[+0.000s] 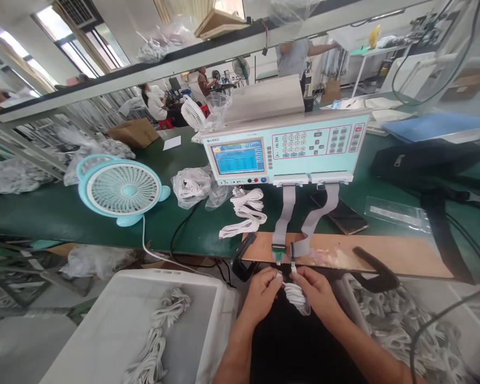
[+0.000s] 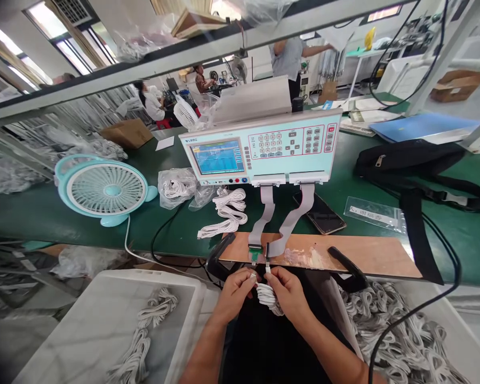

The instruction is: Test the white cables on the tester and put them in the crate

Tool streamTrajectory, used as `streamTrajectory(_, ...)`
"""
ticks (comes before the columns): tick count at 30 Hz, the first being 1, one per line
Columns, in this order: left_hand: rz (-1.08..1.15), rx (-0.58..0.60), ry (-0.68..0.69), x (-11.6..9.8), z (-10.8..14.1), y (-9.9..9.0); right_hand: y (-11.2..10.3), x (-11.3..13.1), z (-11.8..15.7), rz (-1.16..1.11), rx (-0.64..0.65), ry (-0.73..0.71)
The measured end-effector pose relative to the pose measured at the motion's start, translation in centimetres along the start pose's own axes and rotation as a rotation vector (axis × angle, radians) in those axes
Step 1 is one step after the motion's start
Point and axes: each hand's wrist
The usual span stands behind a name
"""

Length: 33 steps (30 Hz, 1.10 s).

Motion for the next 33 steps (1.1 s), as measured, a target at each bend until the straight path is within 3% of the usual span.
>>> streamTrajectory(10,0.143,-0.169,0.020,-0.2,-0.7,0.9,0.6,-0.2,-0.4,-0.221,0.020,0.104)
streamTrajectory(17,0.215,-0.293,-0.009,0.0,-1.2,1.6,0.1,-0.5,-0.5,-0.127,0.021,0.085)
streamTrajectory(26,0.261,-0.335,-0.014,-0.3,-1.2,2.1,-0.1,-0.5,-0.4,-0.118,0.050,0.073)
streamTrajectory(33,0.456,-0.382,-0.057,-0.3,-1.9,3.2,0.1,-0.6,-0.6,-0.166,0.043,0.070)
Point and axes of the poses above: each hand's wrist, its own z-axis away from the middle knuckle, its own y-axis out of the palm, x = y × z, and after that the axes turned 12 degrees about x, right-handed
